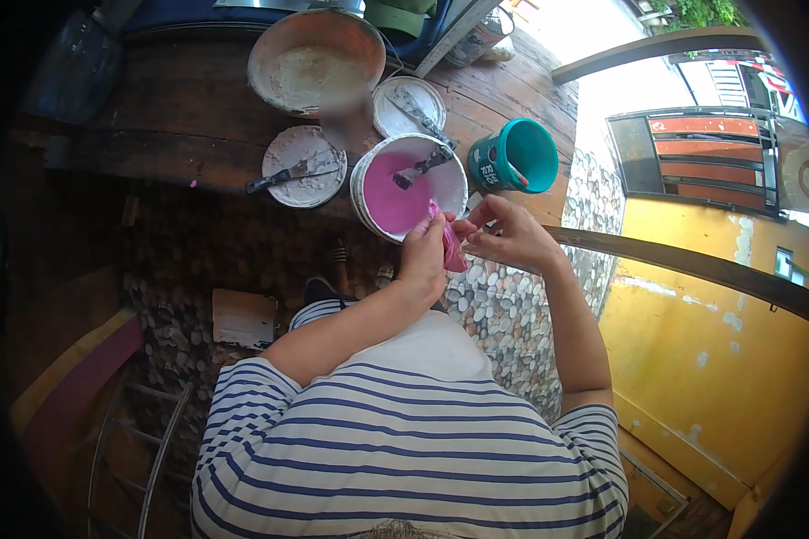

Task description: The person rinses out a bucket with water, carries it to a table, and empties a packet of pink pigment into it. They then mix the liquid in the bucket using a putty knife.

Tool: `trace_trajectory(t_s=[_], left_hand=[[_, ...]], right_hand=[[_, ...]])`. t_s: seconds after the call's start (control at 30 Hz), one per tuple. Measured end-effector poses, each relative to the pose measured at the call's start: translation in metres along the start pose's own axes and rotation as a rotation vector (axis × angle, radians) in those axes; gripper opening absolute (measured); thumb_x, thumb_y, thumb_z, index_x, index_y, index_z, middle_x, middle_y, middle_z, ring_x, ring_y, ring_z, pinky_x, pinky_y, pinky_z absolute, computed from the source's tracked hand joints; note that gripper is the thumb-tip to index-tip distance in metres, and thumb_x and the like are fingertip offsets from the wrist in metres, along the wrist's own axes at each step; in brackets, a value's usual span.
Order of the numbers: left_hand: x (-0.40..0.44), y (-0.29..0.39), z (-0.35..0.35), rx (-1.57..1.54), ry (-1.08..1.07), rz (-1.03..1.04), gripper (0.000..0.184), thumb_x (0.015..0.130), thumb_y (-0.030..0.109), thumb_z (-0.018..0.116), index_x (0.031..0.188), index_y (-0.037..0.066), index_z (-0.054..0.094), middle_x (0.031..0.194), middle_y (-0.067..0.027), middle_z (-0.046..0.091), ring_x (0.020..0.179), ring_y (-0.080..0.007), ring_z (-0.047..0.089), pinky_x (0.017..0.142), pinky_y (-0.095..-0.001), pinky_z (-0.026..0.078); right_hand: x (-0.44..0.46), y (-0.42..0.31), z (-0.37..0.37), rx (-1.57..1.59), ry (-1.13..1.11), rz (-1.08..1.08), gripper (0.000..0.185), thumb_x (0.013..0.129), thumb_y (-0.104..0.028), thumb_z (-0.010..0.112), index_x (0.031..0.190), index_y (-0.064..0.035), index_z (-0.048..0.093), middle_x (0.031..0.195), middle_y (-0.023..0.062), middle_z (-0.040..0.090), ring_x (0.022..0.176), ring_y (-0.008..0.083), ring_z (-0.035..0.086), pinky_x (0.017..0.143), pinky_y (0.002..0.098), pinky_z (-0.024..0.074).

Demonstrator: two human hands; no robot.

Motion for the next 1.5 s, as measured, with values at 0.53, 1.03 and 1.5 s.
trace_trajectory(t_s=[0.53, 1.03, 1.5], left_hand=[[-0.005, 0.014, -0.015, 0.093, 0.008, 0.014, 0.025, 0.106, 0.019, 0.043, 0.114, -0.001, 0.054, 0.100, -0.0162, 0.070, 0.088, -0.0258, 0.071, 0.079, -0.0347, 0.055], [-0.006, 0.014, -0.022, 0.149, 0.015, 0.027, 0.025, 0.106, 0.019, 0.044, 0.113, -0.002, 0.055, 0.098, -0.0144, 0.070, 0.082, -0.0238, 0.072, 0.069, -0.0331, 0.057], [-0.015, 0.018, -0.024, 0.158, 0.023, 0.012, 0.026, 0.106, 0.019, 0.043, 0.113, -0.002, 0.056, 0.099, -0.0164, 0.071, 0.077, -0.0225, 0.072, 0.061, -0.0289, 0.056]], right_hand=[[0.061, -0.066, -0.024, -0.474, 0.631, -0.383, 0.040, 0.082, -0.015, 0.073, 0.117, -0.0048, 0.059, 0.104, 0.0143, 0.060, 0.095, 0.0320, 0.064, 0.082, 0.0408, 0.0515], [0.076, -0.050, 0.017, -0.717, 0.379, -0.383, 0.027, 0.085, -0.010, 0.068, 0.110, -0.0028, 0.063, 0.093, 0.0162, 0.063, 0.100, 0.0349, 0.062, 0.088, 0.0454, 0.0492], [-0.007, -0.077, -0.040, -0.457, 0.464, -0.430, 0.015, 0.093, -0.001, 0.061, 0.107, 0.0004, 0.064, 0.102, 0.0146, 0.057, 0.087, 0.0325, 0.062, 0.075, 0.0392, 0.0513]])
Point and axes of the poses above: each hand's wrist, its own x-axis towards the middle knuckle, its own z-axis out of the palm, y = z × x, the point moved 9 cm from there along x, towards the middle knuckle
